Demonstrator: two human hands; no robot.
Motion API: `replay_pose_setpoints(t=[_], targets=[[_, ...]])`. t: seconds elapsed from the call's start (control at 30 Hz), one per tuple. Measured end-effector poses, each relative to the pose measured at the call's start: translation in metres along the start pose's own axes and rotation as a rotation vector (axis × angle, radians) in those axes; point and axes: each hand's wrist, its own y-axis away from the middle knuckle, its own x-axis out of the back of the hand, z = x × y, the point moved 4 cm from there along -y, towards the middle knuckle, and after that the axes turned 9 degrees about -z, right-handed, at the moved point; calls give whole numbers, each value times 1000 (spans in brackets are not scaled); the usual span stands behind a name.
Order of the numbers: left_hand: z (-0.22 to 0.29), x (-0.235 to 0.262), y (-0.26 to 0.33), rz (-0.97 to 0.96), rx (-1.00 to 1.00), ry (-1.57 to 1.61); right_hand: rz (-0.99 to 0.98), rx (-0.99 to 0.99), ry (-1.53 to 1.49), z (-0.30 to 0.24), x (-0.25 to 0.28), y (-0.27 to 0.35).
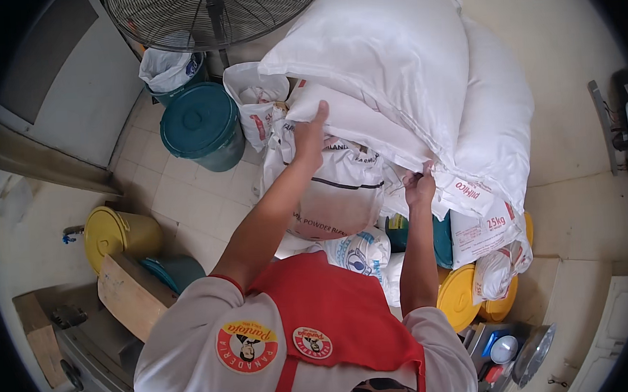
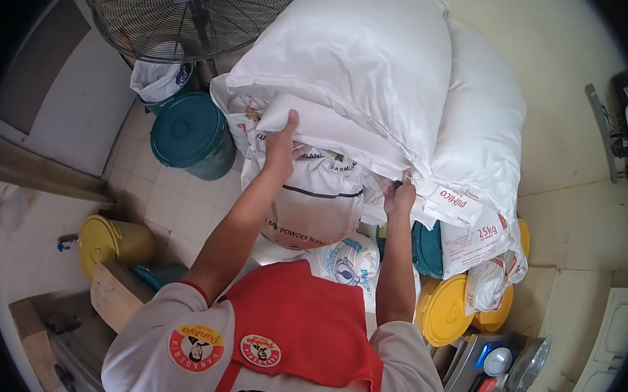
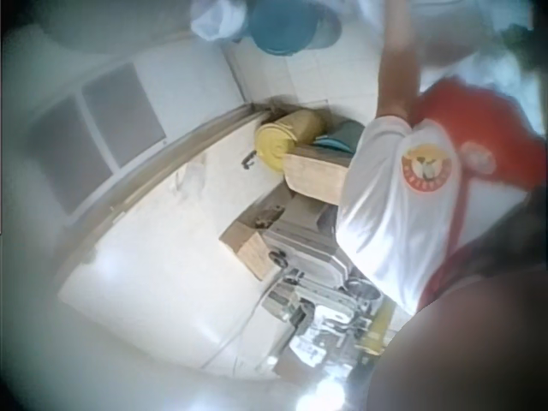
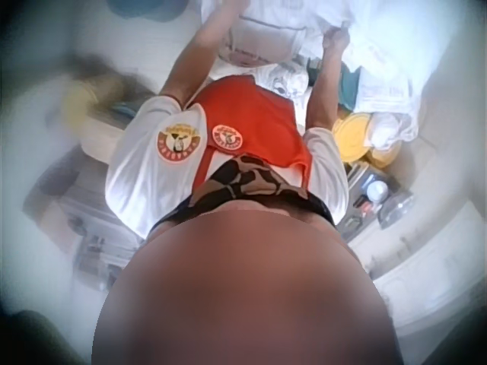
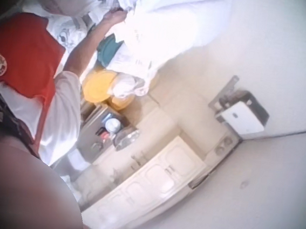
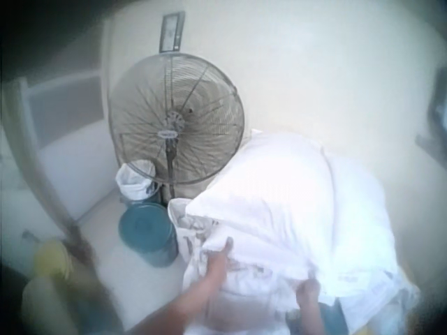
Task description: The person organizes several bags of flour by stacking and repositioning them in a storage area. The person then moves a small box from beneath a workspace and places it on a stainless steel table.
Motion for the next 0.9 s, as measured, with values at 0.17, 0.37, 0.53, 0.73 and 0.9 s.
replay_pose_setpoints(t=[0.17, 0.37, 0.53, 0.73, 0.9], targets=[[-4, 8, -21, 105, -196, -151, 5, 143, 21, -8, -18, 2], [32, 40, -41, 148, -206, -243, 25, 144, 116, -8, -67, 40], [45, 52, -42, 75, -130, -256, 0, 219, 242, 10, -70, 37], [48, 55, -35, -17, -111, -172, -153, 140, 427, 4, -55, 31], [65, 93, 5, 174, -248, -318, -187, 246, 649, -42, -42, 96]])
